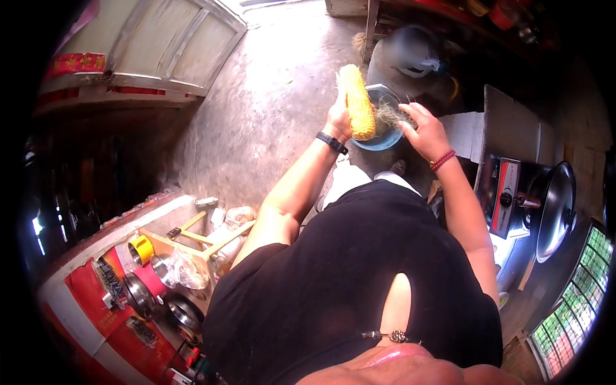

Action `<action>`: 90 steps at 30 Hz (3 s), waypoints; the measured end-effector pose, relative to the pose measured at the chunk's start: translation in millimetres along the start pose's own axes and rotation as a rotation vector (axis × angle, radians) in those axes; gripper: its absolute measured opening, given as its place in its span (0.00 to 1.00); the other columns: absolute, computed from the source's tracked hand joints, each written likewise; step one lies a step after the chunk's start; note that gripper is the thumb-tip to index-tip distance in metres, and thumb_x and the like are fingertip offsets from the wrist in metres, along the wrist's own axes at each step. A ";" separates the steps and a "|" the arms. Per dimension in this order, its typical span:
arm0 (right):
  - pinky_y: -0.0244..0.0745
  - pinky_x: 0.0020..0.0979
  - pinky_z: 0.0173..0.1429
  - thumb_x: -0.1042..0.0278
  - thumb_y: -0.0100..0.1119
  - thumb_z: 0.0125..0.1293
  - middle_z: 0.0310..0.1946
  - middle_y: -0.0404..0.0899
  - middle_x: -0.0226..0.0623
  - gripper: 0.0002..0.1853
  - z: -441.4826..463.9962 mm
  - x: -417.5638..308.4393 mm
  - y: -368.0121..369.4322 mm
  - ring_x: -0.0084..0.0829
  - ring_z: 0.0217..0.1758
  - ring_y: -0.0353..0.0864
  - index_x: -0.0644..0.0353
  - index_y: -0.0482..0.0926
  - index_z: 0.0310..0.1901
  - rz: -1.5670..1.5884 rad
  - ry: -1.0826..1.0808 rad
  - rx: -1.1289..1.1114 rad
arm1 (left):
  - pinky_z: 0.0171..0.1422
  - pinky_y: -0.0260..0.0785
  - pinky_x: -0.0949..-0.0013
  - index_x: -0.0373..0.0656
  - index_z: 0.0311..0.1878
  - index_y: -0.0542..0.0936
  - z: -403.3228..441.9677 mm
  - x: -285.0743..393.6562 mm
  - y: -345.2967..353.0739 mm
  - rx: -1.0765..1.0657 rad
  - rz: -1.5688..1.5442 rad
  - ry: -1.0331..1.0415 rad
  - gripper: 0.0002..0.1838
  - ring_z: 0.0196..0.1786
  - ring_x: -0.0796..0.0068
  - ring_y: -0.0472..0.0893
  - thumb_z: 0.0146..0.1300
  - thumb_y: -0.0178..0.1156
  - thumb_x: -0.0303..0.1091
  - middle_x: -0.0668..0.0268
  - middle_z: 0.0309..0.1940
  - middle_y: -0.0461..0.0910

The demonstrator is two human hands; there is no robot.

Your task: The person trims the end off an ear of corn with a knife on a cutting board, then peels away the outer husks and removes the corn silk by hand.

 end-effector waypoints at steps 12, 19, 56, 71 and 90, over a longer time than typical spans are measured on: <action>0.74 0.26 0.53 0.62 0.62 0.67 0.47 0.80 0.39 0.29 1.8 6.3 64.8 0.24 0.46 0.79 0.66 0.64 0.65 0.881 0.301 -0.061 | 0.49 0.73 0.69 0.37 0.58 0.71 -20.2 -15.3 37.7 0.093 0.425 0.347 0.23 0.43 0.72 0.79 0.77 0.39 0.47 0.61 0.45 0.78; 0.73 0.26 0.55 0.63 0.62 0.67 0.51 0.76 0.35 0.29 -8.3 11.8 61.2 0.22 0.51 0.76 0.66 0.64 0.64 1.239 0.464 -0.104 | 0.51 0.70 0.71 0.31 0.51 0.77 -18.2 -14.5 49.3 0.091 0.937 0.454 0.20 0.46 0.75 0.79 0.73 0.49 0.42 0.57 0.40 0.82; 0.72 0.25 0.58 0.60 0.52 0.74 0.54 0.74 0.36 0.25 -13.7 14.5 49.6 0.22 0.54 0.75 0.65 0.62 0.65 1.281 0.467 0.137 | 0.48 0.78 0.59 0.36 0.48 0.75 4.1 -17.5 87.0 0.112 -0.125 0.249 0.12 0.43 0.63 0.82 0.69 0.58 0.34 0.58 0.42 0.82; 0.67 0.30 0.64 0.67 0.50 0.73 0.56 0.73 0.37 0.21 -11.9 29.0 59.0 0.27 0.58 0.73 0.65 0.64 0.63 1.475 0.519 0.209 | 0.46 0.76 0.61 0.39 0.37 0.73 7.3 -19.8 72.5 0.210 -0.120 0.306 0.02 0.34 0.65 0.79 0.67 0.52 0.25 0.61 0.29 0.78; 0.74 0.44 0.59 0.54 0.44 0.74 0.56 0.73 0.51 0.26 -25.6 104.0 1.4 0.42 0.55 0.76 0.65 0.63 0.63 1.800 0.531 0.340 | 0.18 0.48 0.77 0.53 0.23 0.62 -1.3 -38.9 -0.1 0.237 0.057 -0.118 0.16 0.15 0.84 0.56 0.70 0.48 0.32 0.78 0.15 0.57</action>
Point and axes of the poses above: each hand's wrist, its own z-axis towards the middle knuckle, its own y-axis out of the palm, x = y × z, the point moved 8 cm from there along z, towards the middle knuckle
